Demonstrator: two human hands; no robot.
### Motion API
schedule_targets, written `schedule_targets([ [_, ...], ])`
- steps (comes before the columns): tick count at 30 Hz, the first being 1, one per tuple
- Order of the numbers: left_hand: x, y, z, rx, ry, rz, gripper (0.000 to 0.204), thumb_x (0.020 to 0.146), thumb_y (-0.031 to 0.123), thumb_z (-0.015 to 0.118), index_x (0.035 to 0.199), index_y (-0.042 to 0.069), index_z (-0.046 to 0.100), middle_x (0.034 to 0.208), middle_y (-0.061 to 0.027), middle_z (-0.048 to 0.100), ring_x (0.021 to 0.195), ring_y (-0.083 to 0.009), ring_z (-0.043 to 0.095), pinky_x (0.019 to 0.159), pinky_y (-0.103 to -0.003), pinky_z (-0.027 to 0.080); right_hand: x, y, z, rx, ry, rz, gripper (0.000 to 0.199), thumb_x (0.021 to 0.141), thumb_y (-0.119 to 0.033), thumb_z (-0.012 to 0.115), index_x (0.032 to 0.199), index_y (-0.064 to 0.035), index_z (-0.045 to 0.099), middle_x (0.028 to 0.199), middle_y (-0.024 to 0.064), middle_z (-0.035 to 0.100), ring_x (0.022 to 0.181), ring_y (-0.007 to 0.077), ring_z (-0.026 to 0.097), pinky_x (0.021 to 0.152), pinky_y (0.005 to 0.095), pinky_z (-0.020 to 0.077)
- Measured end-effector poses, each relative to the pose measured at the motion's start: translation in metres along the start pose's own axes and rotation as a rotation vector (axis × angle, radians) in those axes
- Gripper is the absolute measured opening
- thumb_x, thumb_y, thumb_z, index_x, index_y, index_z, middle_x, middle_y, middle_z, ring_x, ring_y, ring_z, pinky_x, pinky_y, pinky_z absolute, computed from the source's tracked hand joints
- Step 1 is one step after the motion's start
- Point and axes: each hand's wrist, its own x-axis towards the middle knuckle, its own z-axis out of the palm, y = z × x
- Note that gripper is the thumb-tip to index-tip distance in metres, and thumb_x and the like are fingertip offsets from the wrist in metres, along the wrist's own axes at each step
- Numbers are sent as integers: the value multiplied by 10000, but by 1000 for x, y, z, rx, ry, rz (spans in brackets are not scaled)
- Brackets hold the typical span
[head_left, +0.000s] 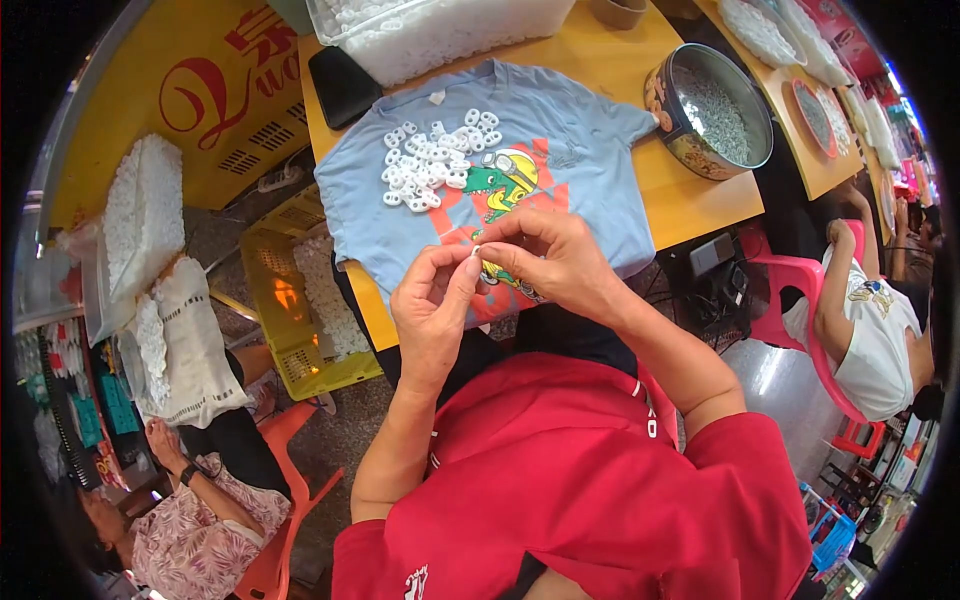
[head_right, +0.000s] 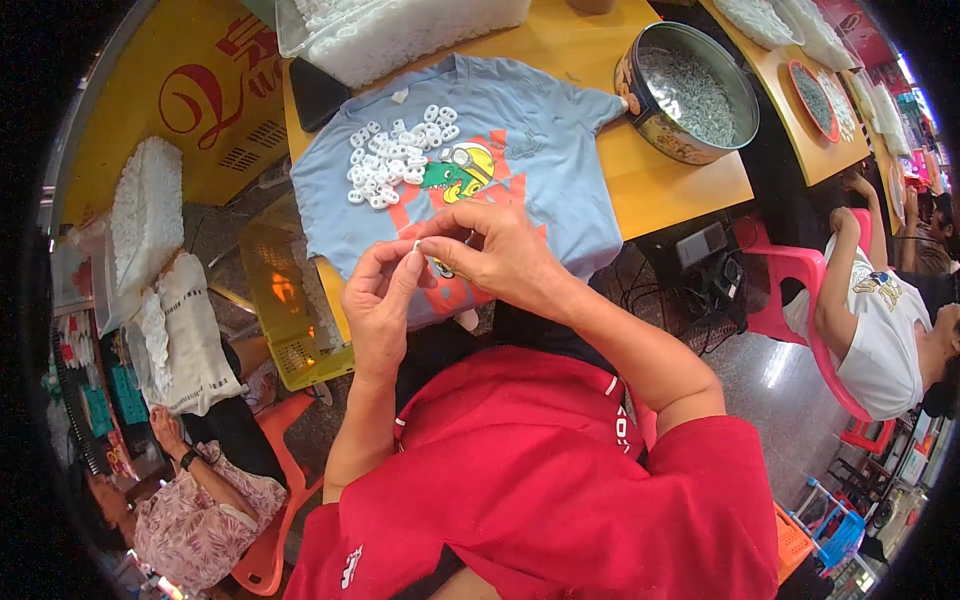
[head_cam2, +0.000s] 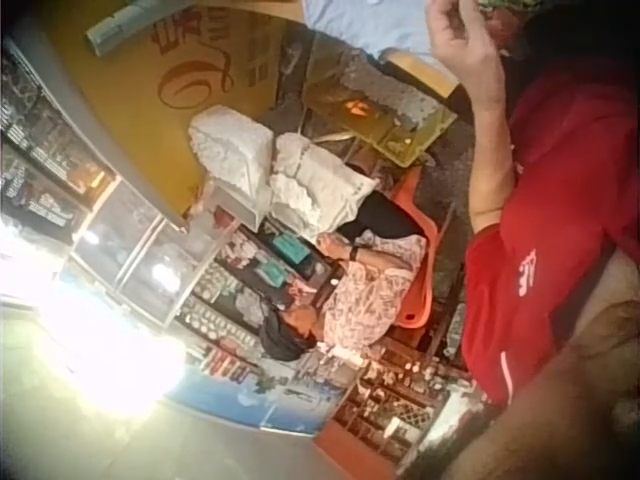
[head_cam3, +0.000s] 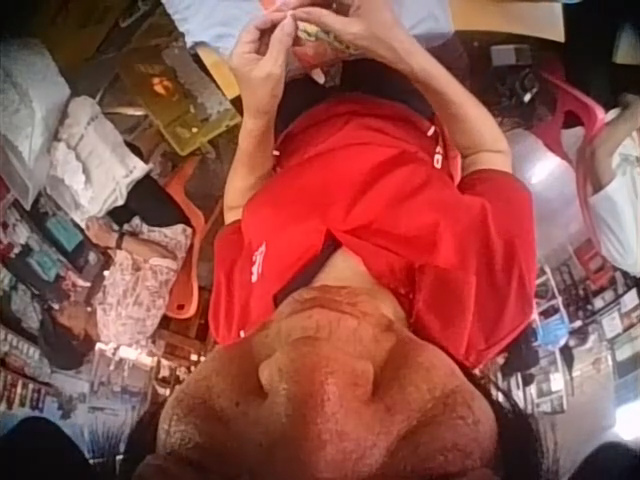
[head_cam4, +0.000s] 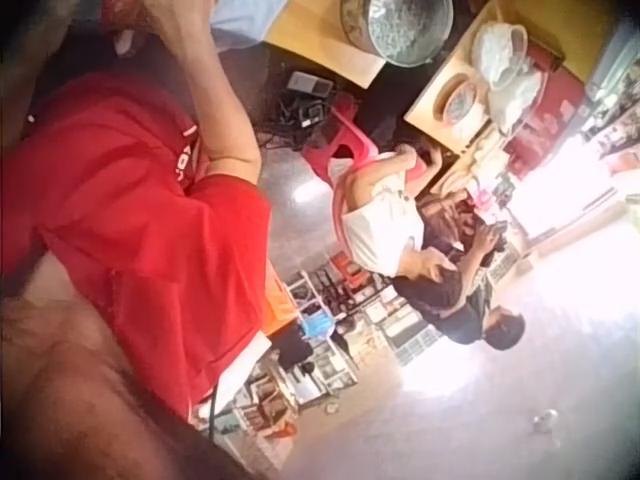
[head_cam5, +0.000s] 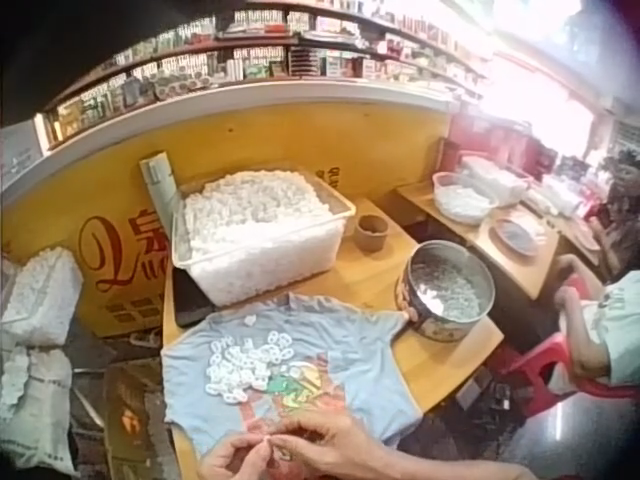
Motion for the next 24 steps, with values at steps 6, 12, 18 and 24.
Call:
schedule_targets([
  [6, -2, -3, 4, -105, 28, -31, 102, 939, 51, 601, 1021, -11, 597, 888, -29, 632, 750, -76, 607, 690, -214, 502, -3, 1, 7, -145, 67, -136, 153, 909, -98, 654, 989, 32, 662, 869, 40, 664, 788, 70, 612, 673, 232, 507],
  [12, -2, -8, -5, -92, 56, -21, 112, 947, 68, 596, 1030, -8, 592, 879, -42, 635, 786, -90, 612, 732, -224, 506, 25, 6, -18, -467, 63, -262, 136, 873, -120, 673, 955, -11, 679, 812, 80, 647, 684, 121, 606, 610, 288, 482],
  [18, -2, -11, -7, -77, 67, -20, 108, 950, 65, 588, 1027, -10, 585, 878, -51, 643, 803, -95, 615, 756, -238, 507, 66, 14, -47, -918, 218, -432, 97, 821, -116, 669, 882, -42, 681, 822, 102, 636, 731, 283, 625, 640, 370, 492],
  [24, -2, -12, -9, -64, 66, -41, 105, 951, 67, 586, 1022, -10, 587, 860, -48, 646, 811, -100, 627, 762, -235, 507, 78, 17, -39, -1013, 188, -466, 106, 811, -138, 669, 884, -64, 692, 831, 99, 633, 777, 297, 628, 651, 403, 491],
])
